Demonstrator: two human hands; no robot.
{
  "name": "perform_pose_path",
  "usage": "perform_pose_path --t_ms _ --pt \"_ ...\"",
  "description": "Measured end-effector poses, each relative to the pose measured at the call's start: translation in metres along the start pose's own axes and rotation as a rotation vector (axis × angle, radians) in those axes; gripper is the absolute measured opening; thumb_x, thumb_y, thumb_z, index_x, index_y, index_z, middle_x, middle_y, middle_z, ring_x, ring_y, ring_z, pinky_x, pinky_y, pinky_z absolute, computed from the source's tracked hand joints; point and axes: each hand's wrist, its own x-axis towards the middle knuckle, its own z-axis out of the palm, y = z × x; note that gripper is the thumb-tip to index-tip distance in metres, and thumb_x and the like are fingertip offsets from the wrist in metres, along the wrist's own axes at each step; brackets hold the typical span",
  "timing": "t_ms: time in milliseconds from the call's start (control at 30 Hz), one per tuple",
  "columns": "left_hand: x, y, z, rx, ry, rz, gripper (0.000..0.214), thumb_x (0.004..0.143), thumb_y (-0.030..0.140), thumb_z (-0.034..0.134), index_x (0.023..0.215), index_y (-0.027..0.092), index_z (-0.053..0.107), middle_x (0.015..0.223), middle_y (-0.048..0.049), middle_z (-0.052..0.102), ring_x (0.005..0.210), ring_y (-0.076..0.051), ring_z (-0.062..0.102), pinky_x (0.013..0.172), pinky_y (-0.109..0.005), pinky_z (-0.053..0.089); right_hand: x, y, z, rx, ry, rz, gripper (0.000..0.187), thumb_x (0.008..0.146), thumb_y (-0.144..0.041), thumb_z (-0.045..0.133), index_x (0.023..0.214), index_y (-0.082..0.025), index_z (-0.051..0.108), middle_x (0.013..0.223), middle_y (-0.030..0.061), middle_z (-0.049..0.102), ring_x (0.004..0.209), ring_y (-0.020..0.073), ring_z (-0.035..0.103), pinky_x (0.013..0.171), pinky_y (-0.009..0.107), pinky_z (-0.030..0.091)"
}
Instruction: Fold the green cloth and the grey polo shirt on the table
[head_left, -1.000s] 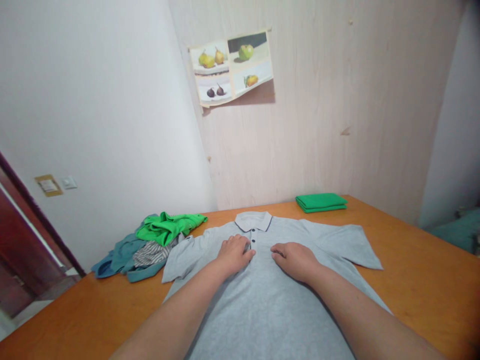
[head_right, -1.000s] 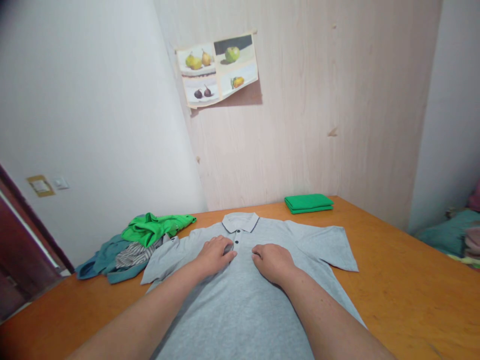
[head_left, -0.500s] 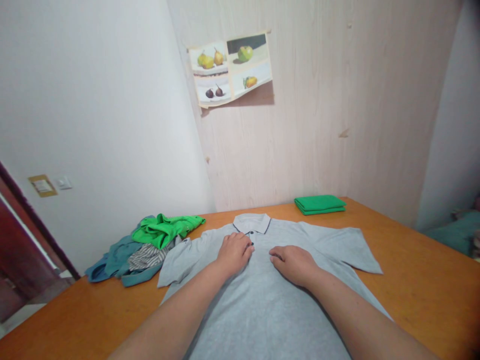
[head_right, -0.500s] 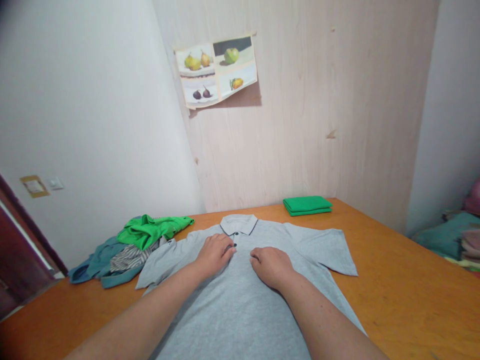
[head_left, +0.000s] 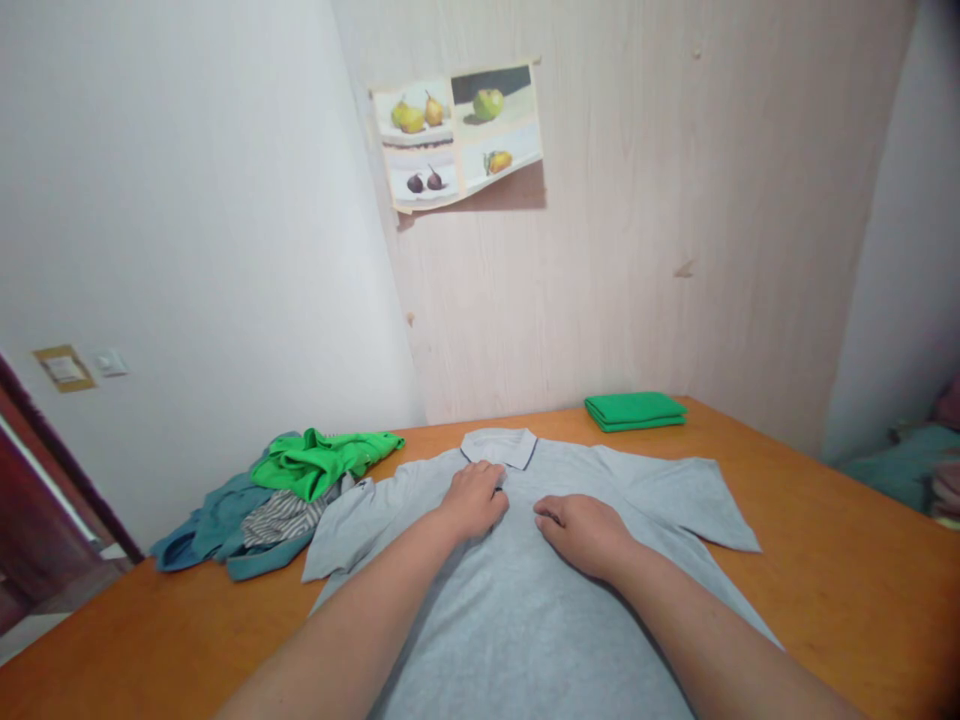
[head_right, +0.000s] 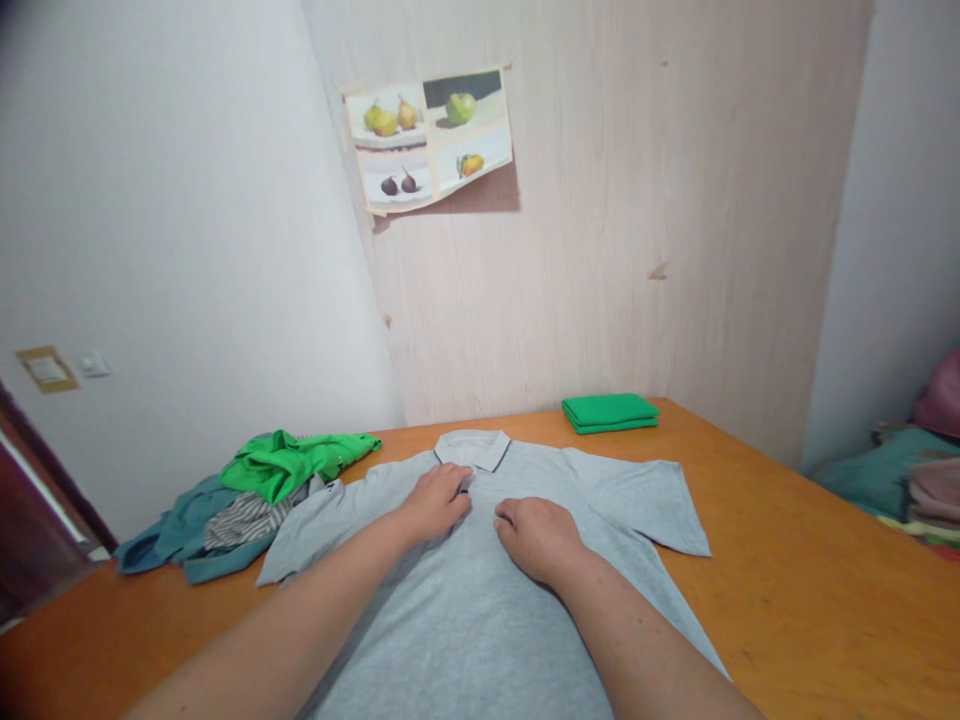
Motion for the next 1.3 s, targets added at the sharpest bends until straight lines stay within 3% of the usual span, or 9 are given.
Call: perform_pose_path --t_ms 233,833,1300 --pt "0.0 0.008 0.006 0.047 0.015 -0.016 0.039 0.092 0.03 0.038 0.126 0.023 0.055 0.138 -0.0086 0.057 0.125 -0.03 0.047 0.102 -0.051 0.032 0.0 0.0 0.0 -0.002 -0.001 0.002 0.036 0.094 -0.039 0.046 0.119 -0.031 0.071 0.111 0.0051 0.075 0.106 0.0233 0.066 0.086 0.031 0.043" --pt "0.006 0.009 0.003 0.098 -0.05 -0.021 0.048 0.091 0.036 0.035 0.133 0.019 0.051 0.146 -0.0114 0.051 0.138 -0.033 0.036 0.105 -0.055 0.029 0.003 0.005 0.008 -0.017 0.053 -0.039 0.036 0.092 -0.04 0.045 0.113 -0.03 0.072 0.109 0.0057 0.076 0.103 0.0256 0.068 0.079 0.033 0.044" --pt "0.004 0.011 0.01 0.034 -0.051 -0.088 0.052 0.093 0.035 0.034 0.14 0.018 0.043 0.15 -0.011 0.046 0.141 -0.03 0.033 0.111 -0.055 0.026 0.002 0.003 0.005 -0.023 0.015 -0.019 0.037 0.093 -0.04 0.045 0.117 -0.03 0.071 0.11 0.0061 0.075 0.104 0.0244 0.067 0.081 0.032 0.043"
